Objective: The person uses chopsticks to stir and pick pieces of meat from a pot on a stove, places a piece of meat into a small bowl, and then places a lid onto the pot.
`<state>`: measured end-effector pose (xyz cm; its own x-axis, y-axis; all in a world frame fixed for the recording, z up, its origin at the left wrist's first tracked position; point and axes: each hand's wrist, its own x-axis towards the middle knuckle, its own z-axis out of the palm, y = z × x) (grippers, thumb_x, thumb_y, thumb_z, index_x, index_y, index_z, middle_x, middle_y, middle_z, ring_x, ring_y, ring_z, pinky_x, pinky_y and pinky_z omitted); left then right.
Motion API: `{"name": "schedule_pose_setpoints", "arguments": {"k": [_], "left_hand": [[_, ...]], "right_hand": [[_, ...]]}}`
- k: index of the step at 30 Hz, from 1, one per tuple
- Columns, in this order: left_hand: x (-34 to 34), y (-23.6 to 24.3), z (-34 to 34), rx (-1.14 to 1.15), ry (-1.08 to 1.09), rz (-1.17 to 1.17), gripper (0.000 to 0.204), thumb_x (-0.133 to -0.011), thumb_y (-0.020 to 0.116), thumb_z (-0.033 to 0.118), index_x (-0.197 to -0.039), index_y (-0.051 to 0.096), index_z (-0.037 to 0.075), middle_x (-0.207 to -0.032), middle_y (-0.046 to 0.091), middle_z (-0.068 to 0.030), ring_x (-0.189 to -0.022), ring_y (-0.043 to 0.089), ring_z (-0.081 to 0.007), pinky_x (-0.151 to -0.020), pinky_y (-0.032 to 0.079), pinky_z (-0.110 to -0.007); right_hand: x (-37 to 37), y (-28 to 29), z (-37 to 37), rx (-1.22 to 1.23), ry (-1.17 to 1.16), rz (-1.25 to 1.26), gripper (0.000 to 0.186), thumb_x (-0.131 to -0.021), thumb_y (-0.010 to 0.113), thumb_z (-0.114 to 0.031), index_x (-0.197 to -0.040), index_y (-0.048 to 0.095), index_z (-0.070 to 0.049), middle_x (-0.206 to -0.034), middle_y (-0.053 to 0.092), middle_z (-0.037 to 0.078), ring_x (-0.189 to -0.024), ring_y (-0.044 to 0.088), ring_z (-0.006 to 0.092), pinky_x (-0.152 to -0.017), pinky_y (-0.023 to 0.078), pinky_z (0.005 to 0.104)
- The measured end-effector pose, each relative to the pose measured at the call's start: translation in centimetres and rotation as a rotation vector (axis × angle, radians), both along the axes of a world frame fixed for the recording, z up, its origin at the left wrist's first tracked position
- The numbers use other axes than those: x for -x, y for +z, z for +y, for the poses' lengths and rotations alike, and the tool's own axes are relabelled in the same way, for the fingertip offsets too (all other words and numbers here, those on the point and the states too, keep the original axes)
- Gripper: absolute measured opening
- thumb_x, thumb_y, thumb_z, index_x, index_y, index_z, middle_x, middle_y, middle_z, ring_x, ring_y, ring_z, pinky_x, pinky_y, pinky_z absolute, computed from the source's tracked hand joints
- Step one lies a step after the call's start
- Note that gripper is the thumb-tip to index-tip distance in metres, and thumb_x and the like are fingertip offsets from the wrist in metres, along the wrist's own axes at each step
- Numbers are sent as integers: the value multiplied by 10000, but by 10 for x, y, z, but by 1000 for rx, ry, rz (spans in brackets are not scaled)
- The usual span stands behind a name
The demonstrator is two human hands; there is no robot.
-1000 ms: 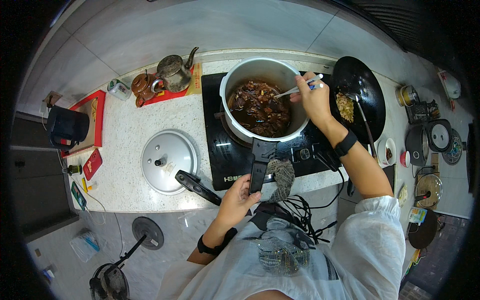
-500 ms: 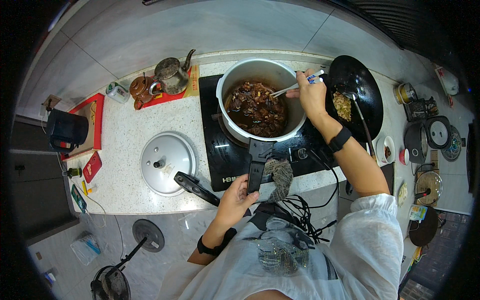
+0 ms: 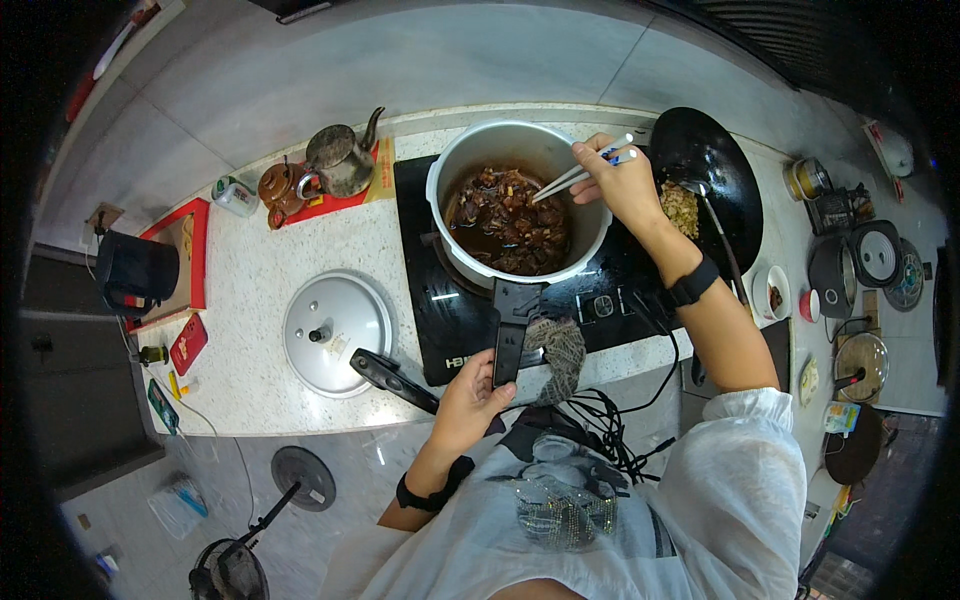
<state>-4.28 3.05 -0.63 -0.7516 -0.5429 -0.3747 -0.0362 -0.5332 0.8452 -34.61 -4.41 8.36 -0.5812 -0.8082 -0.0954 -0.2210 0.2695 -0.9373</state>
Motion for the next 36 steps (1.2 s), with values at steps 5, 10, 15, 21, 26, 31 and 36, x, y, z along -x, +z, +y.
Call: {"name": "schedule_pose_setpoints", "arguments": {"k": [5, 10, 15, 21, 26, 31, 36], "left_hand": [[2, -1, 2, 56, 29, 29, 492, -858, 599, 8, -1285, 361, -41, -1062, 574, -94, -924, 556, -124, -799, 469, -249], [3, 0, 2, 62, 25, 15, 475, -853, 601, 0, -1276, 387, -28, -1040, 581, -83, -917, 555, -118, -800, 461, -246], [4, 0, 3, 66, 44, -5, 457, -853, 597, -7, -1267, 404, -23, -1035, 582, -78, -904, 552, -111, -799, 455, -244], [4, 1, 3, 74, 30, -16, 449, -856, 597, 0, -1263, 407, -20, -1028, 583, -75, -909, 550, -111, -810, 448, -247], [4, 3, 1, 74, 22, -25, 457, -855, 600, 2, -1268, 403, -19, -1017, 584, -74, -908, 551, -112, -812, 449, -250], [1, 0, 1, 84, 16, -40, 466, -857, 597, 7, -1275, 394, -17, -1055, 582, -94, -944, 557, -139, -820, 461, -268], [0, 2, 2, 124, 23, -22, 471, -844, 607, 42, -1261, 396, -23, -1087, 586, -118, -956, 567, -174, -805, 475, -296]], "right_hand": [[-1, 15, 13, -13, 60, 125, 186, -875, 608, -169, -828, 601, 11, -635, 601, 50, -517, 607, 120, -430, 469, 236], [4, 13, 25, -40, 10, 40, 192, -851, 641, -167, -788, 620, 14, -615, 601, 53, -466, 570, 107, -406, 442, 229], [12, 19, 33, -41, -155, 116, 232, -829, 660, -199, -736, 622, 10, -549, 590, 55, -446, 574, 111, -388, 434, 240], [16, 30, 34, 30, -166, 385, 290, -817, 664, -264, -756, 641, 19, -533, 585, 103, -468, 586, 191, -482, 455, 309], [9, 34, 35, 85, 20, 527, 252, -817, 663, -249, -780, 655, 0, -597, 605, 159, -542, 599, 265, -546, 463, 351], [11, 33, 36, 75, -129, 444, 289, -823, 665, -260, -757, 652, 21, -562, 605, 126, -508, 599, 200, -507, 461, 332], [-1, 0, 28, 129, -231, 189, 359, -762, 694, -375, -686, 656, -27, -585, 616, 99, -543, 603, 180, -524, 471, 340]]}}
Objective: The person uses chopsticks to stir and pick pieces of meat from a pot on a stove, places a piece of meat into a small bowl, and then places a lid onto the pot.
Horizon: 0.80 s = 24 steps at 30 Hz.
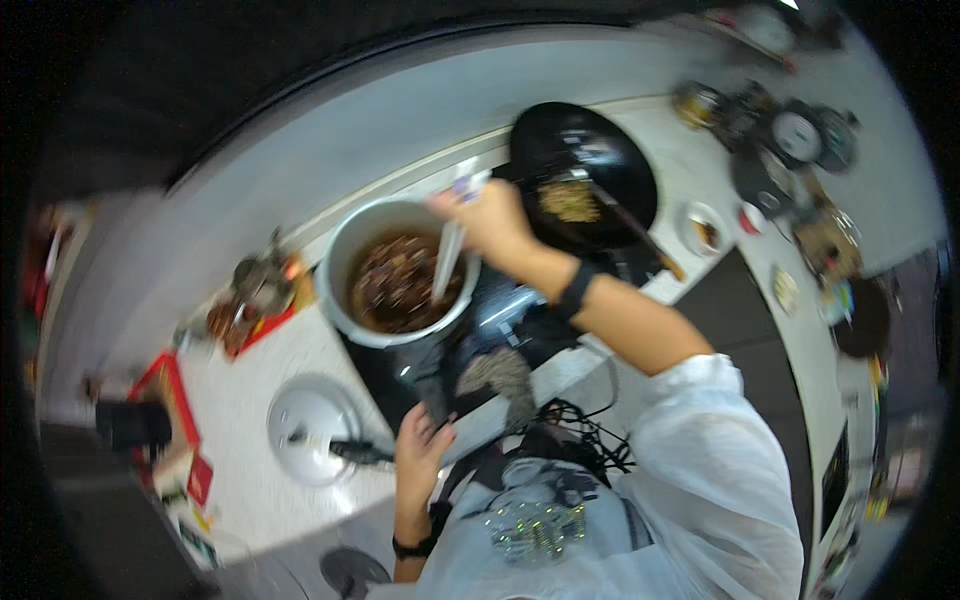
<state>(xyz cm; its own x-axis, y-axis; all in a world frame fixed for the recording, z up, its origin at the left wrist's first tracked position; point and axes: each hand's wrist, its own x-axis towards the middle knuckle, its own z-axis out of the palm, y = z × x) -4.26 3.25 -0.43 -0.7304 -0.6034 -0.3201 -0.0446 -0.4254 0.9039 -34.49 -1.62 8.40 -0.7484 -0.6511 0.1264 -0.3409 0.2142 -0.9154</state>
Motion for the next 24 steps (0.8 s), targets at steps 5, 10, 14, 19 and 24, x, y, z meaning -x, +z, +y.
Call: {"name": "schedule_pose_setpoints", "arguments": {"k": [5, 10, 14, 19, 24], "left_hand": [[4, 5, -5, -32, -17, -8, 447, -841, 612, 27, -1230, 405, -47, -1020, 586, -117, -839, 564, -138, -738, 484, -267], [4, 5, -5, 0, -12, -48, 423, -841, 616, 28, -1207, 417, -46, -989, 590, -110, -794, 561, -132, -722, 482, -265], [5, 7, -4, -14, 2, -56, 413, -837, 624, 31, -1195, 429, -36, -972, 596, -103, -780, 563, -134, -716, 480, -265], [6, 10, -5, 1, -29, -46, 426, -839, 628, 47, -1204, 423, -34, -997, 590, -105, -803, 561, -135, -726, 478, -267], [1, 3, -5, -1, -36, -31, 449, -856, 595, 28, -1256, 398, -27, -1072, 583, -120, -907, 570, -152, -786, 481, -272]], "right_hand": [[-7, -14, -8, 47, 171, -361, 218, -787, 703, -200, -736, 618, -5, -563, 597, 70, -482, 596, 146, -437, 471, 280], [19, -12, -2, -174, 27, -262, 209, -775, 712, -175, -716, 637, 10, -578, 611, 102, -420, 573, 149, -420, 459, 280], [26, -4, 6, -216, -61, 57, 293, -778, 696, -284, -749, 660, 5, -641, 639, 146, -563, 628, 261, -576, 498, 356], [9, 8, 5, -136, -10, 408, 364, -798, 640, -385, -755, 656, -24, -715, 637, 184, -704, 633, 355, -675, 505, 427], [20, 16, 2, -144, -26, 411, 436, -803, 616, -485, -707, 659, -62, -654, 631, 132, -617, 631, 303, -576, 503, 405]]}}
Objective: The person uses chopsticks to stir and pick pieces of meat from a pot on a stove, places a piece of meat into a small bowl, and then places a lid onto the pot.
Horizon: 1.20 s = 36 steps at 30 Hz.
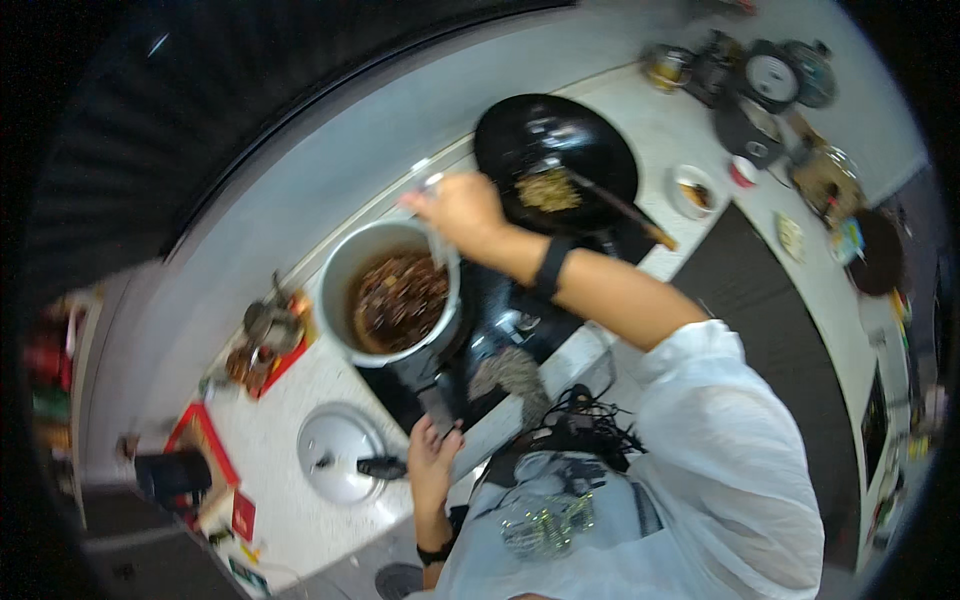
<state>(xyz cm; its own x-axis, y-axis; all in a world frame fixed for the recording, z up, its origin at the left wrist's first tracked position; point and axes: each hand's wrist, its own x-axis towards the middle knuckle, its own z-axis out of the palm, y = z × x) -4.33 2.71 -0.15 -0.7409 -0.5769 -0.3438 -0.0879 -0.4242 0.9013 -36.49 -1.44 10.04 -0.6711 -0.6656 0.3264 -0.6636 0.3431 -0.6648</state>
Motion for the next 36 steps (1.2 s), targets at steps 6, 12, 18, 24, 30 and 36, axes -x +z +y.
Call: {"name": "schedule_pose_setpoints", "arguments": {"k": [6, 12, 18, 24, 30, 36], "left_hand": [[2, -4, 1, 14, 5, 2, 423, -845, 613, 30, -1224, 430, -8, -1041, 593, -102, -847, 577, -144, -759, 483, -273], [3, -4, 2, 19, -3, 6, 424, -846, 615, 30, -1226, 428, -7, -1046, 591, -105, -870, 573, -141, -772, 486, -277], [2, -5, 3, 19, -3, 9, 426, -854, 609, 37, -1235, 422, -8, -1045, 590, -105, -885, 572, -144, -777, 484, -274], [1, -4, 4, 37, 10, 2, 437, -854, 615, 55, -1240, 420, -11, -1059, 589, -108, -900, 570, -150, -784, 483, -278], [1, -3, 0, 21, -8, -10, 450, -849, 606, 37, -1250, 408, -15, -1064, 592, -111, -934, 570, -155, -786, 480, -273], [1, 4, 0, 14, 32, -98, 471, -851, 597, 24, -1271, 392, -35, -1028, 585, -102, -858, 553, -130, -744, 470, -249]], "right_hand": [[6, 14, 11, 44, 232, -193, 325, -822, 635, -309, -730, 648, 2, -594, 605, 136, -532, 587, 238, -553, 460, 346], [1, 18, 12, 100, 231, -146, 342, -817, 646, -349, -810, 679, -9, -622, 622, 152, -582, 624, 268, -572, 475, 364], [-6, 8, -1, 123, 235, -78, 377, -824, 645, -376, -777, 670, -3, -568, 588, 127, -539, 588, 231, -536, 458, 345], [-14, 5, -3, 154, 297, -232, 318, -855, 634, -316, -818, 664, -1, -617, 598, 57, -537, 563, 126, -507, 446, 256], [-19, 18, 20, 303, 393, -220, 280, -848, 643, -282, -756, 664, -18, -578, 602, 81, -509, 550, 133, -487, 428, 297], [-9, 52, 63, 699, 316, -763, 300, -915, 549, -276, -804, 604, -2, -604, 557, 34, -461, 552, 79, -389, 413, 184]]}}
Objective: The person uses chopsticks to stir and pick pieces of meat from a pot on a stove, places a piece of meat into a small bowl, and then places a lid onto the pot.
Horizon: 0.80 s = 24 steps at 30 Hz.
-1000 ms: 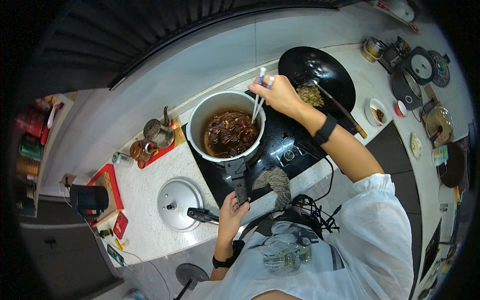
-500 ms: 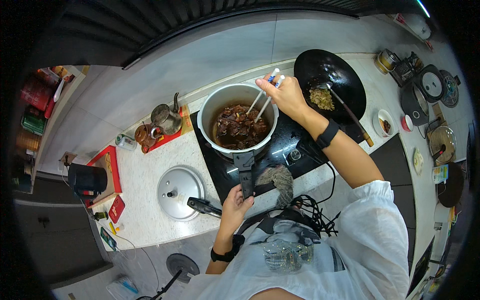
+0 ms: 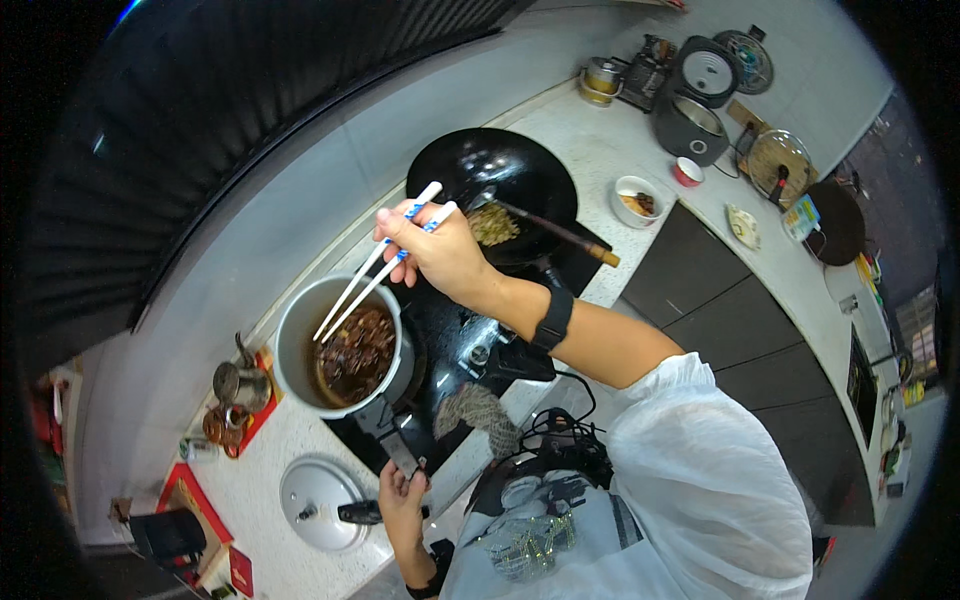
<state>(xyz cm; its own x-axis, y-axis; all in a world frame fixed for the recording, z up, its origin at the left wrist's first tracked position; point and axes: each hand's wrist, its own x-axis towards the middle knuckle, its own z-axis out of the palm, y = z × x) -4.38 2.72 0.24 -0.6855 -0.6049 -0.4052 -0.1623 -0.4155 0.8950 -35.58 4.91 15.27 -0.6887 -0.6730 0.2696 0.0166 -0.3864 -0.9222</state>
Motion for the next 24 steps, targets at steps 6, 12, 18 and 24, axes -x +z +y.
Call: {"name": "schedule_pose_setpoints", "arguments": {"k": [6, 12, 18, 24], "left_hand": [[-11, 5, -4, 202, 215, -112, 438, -879, 566, 77, -1272, 396, -16, -971, 585, -98, -750, 556, -128, -659, 472, -235], [-18, 21, 0, 406, 486, -209, 422, -878, 583, 185, -1242, 433, 31, -964, 531, -69, -735, 555, -134, -622, 469, -242], [20, 53, 59, 527, 667, -188, 417, -857, 612, 180, -1223, 463, 46, -987, 535, -54, -728, 540, -116, -636, 452, -233], [91, 59, 131, 543, 677, -237, 426, -873, 591, 186, -1242, 436, 41, -974, 562, -54, -740, 537, -103, -620, 454, -210]], "right_hand": [[54, 18, 103, 98, -144, -303, 324, -941, 493, -328, -879, 576, -21, -666, 577, 59, -525, 599, 145, -435, 466, 225], [152, -1, 260, 261, -569, -123, 287, -925, 524, -276, -895, 575, 4, -692, 575, 82, -567, 622, 170, -446, 502, 250], [270, -76, 401, 91, -917, -67, 257, -931, 522, -245, -944, 572, 6, -770, 581, 89, -609, 610, 162, -534, 512, 258], [321, -176, 433, -408, -877, 490, 158, -887, 568, -166, -908, 627, -21, -868, 600, 87, -772, 612, 204, -663, 485, 301]]}}
